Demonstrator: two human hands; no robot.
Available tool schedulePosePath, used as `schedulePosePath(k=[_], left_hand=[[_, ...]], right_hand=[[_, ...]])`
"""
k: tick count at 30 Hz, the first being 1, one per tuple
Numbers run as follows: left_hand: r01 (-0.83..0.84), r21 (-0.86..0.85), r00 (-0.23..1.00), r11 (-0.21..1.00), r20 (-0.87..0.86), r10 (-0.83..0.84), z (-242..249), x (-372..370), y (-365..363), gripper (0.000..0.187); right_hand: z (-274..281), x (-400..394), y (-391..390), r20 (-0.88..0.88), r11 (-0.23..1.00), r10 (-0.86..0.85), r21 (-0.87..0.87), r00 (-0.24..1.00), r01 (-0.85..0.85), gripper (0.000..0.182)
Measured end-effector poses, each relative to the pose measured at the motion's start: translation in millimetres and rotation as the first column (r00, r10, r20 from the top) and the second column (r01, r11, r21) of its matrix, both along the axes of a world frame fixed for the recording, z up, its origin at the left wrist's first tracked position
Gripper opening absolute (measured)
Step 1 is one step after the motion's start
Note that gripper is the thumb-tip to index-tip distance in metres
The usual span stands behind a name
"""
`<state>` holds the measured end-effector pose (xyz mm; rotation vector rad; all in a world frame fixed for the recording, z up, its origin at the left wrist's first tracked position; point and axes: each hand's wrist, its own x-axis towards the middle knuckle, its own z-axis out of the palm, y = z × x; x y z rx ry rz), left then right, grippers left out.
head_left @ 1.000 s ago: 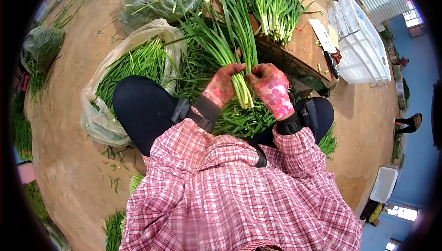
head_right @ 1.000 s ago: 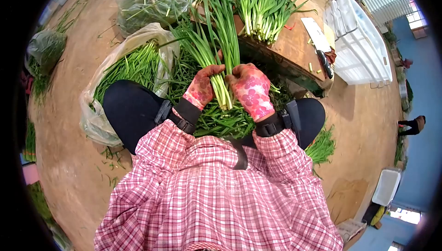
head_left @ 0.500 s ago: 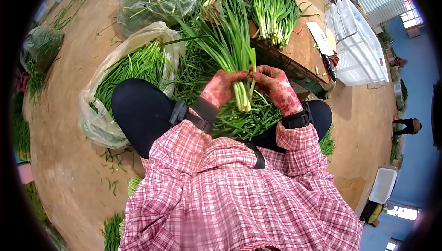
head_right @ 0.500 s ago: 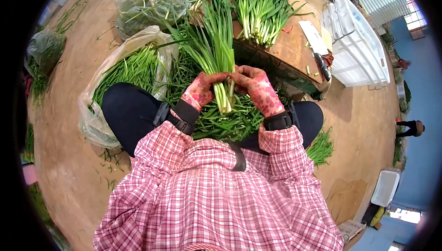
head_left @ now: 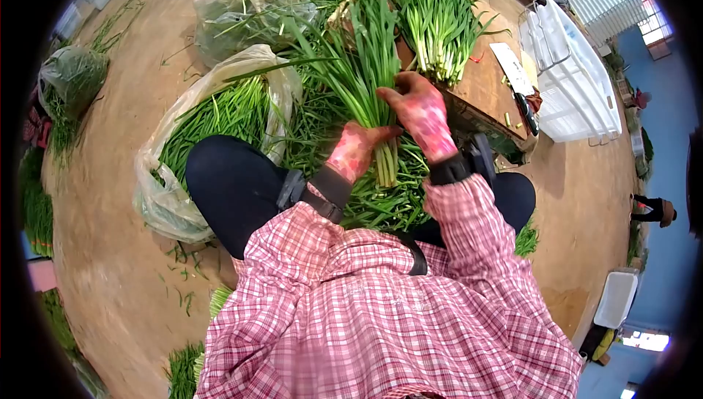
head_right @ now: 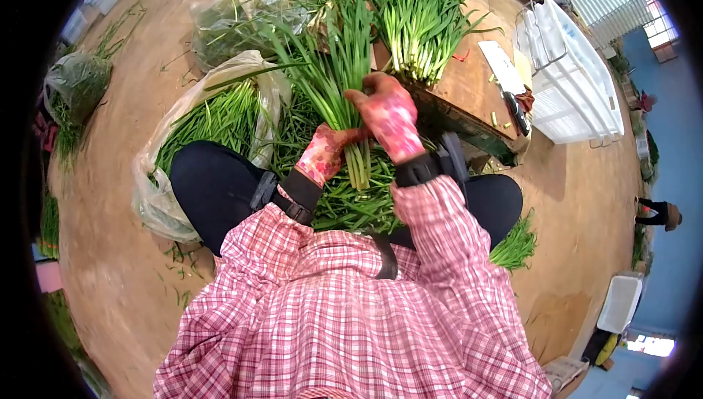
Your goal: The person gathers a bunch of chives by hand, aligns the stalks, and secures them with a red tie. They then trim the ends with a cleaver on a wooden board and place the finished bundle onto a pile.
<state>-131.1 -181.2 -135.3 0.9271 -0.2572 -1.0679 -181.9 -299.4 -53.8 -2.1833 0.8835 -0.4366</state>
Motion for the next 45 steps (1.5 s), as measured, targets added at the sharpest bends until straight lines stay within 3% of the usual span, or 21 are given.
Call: schedulePosePath(k=[1, 3, 6, 9, 12, 16, 17, 19, 20, 21, 25, 27, 29, 31, 32, 35, 36, 40, 41, 43, 45], left_hand=[[0.029, -0.073, 1.0, 0.997, -0.011, -0.03, 0.8, -0.9, 2.1, 0.034], [0.056, -0.221, 0.954, 0.974, -0.276, -0.117, 7.2, 3.4, 5.8, 0.033], [0.132, -0.422, 0.88, 0.897, -0.367, -0.302, -4.0, 9.7, 2.0, 0.048], [0.138, -0.429, 0.844, 0.893, -0.421, -0.332, 11.1, 7.2, 2.0, 0.048], [0.167, -0.171, 0.92, 0.971, -0.326, -0.216, 9.2, 11.3, 4.6, 0.037], [0.036, -0.255, 0.918, 0.966, -0.373, -0.133, 1.7, 17.1, 4.3, 0.036], [0.043, -0.313, 0.92, 0.949, -0.358, -0.16, 0.2, 18.6, 5.3, 0.036], [0.029, -0.306, 0.936, 0.952, -0.325, -0.133, 3.3, 16.5, 3.1, 0.038], [0.038, -0.332, 0.937, 0.943, -0.316, -0.149, 3.7, 14.2, 1.8, 0.04], [0.05, -0.358, 0.937, 0.933, -0.307, -0.168, 3.1, 12.1, 0.3, 0.042], [0.138, -0.516, 0.902, 0.846, -0.288, -0.323, -2.6, 10.9, -5.2, 0.058], [0.145, -0.541, 0.882, 0.828, -0.308, -0.356, 8.5, 7.0, -0.5, 0.068], [0.126, -0.555, 0.868, 0.823, -0.34, -0.362, 3.3, 8.7, -2.3, 0.068], [0.123, -0.533, 0.862, 0.837, -0.36, -0.356, 3.5, 8.3, -3.4, 0.066], [0.122, -0.523, 0.859, 0.844, -0.37, -0.354, 4.0, 7.6, -3.4, 0.065], [0.083, -0.459, 0.912, 0.884, -0.322, -0.253, 6.9, 7.4, -1.4, 0.06], [0.032, -0.256, 0.91, 0.966, -0.392, -0.135, 4.6, 7.4, -0.3, 0.057], [0.119, -0.471, 0.902, 0.874, -0.316, -0.293, 5.7, 6.6, 2.0, 0.057], [0.109, -0.288, 0.972, 0.951, -0.169, -0.162, 0.8, 7.0, 5.5, 0.057], [0.076, -0.353, 0.997, 0.932, 0.037, -0.068, -11.1, 4.1, -5.6, 0.038], [0.043, -0.273, 0.917, 0.961, 0.393, 0.07, -25.5, 3.0, 3.4, 0.037]], right_hand=[[-8.8, 7.7, -5.5, -0.023, 0.999, 0.038, -0.003, 0.999, -0.038, 0.039], [-12.1, 3.9, -10.9, 0.29, 0.979, 0.086, 0.152, 0.953, -0.134, 0.027], [20.2, -25.4, 6.5, 0.367, 0.821, -0.115, 0.559, 0.923, -0.119, 0.019], [22.1, -53.3, 10.8, 0.503, 0.794, -0.03, 0.537, 0.864, -0.285, 0.013], [36.7, -82.3, 18.4, 0.586, 0.758, -0.029, 0.541, 0.81, -0.364, 0.013], [59.1, -135.1, -10.9, 0.691, 0.651, 0.01, 0.544, 0.722, -0.53, 0.014], [65.4, -148.4, -26.0, 0.494, 0.715, -0.022, 0.615, 0.869, -0.332, 0.022], [48.6, -144.4, -38.5, -0.121, 0.99, 0.03, 0.14, 0.992, -0.013, 0.039], [36.2, -138.9, -33.8, -0.291, 0.963, -0.048, -0.268, 0.956, -0.033, 0.055], [43.4, -122.6, -10.9, -0.276, 0.945, -0.036, -0.323, 0.96, -0.057, 0.058], [2.4, -85.4, -0.1, -0.018, 0.893, 0.171, 0.424, 0.985, -0.147, 0.033], [-8.0, -81.3, -1.9, 0.022, 0.878, 0.118, 0.464, 0.993, -0.114, 0.025], [-14.7, -83.6, -3.3, 0.071, 0.953, 0.109, 0.277, 0.992, -0.124, 0.022], [2.8, -80.2, 11.1, 0.093, 0.958, 0.017, -0.287, 0.996, 0.011, 0.022], [11.0, -77.0, 17.4, 0.161, 0.987, 0.039, -0.163, 0.986, -0.013, 0.022], [5.7, -68.5, 21.0, -0.096, 0.873, 0.171, -0.446, 0.981, -0.196, 0.02], [0.1, -64.2, 20.3, -0.108, 0.867, 0.165, -0.458, 0.98, -0.197, 0.019], [0.5, -60.1, 16.6, -0.069, 0.994, 0.044, -0.093, 0.997, -0.051, 0.015], [-0.3, -59.8, 17.4, -0.032, 0.997, 0.059, -0.054, 0.998, -0.061, 0.015], [-5.3, -60.6, 17.5, 0.043, 0.996, 0.082, 0.022, 0.996, -0.083, 0.016], [-16.3, -63.3, 15.0, 0.081, 0.946, 0.207, -0.272, 0.975, -0.178, 0.013]])
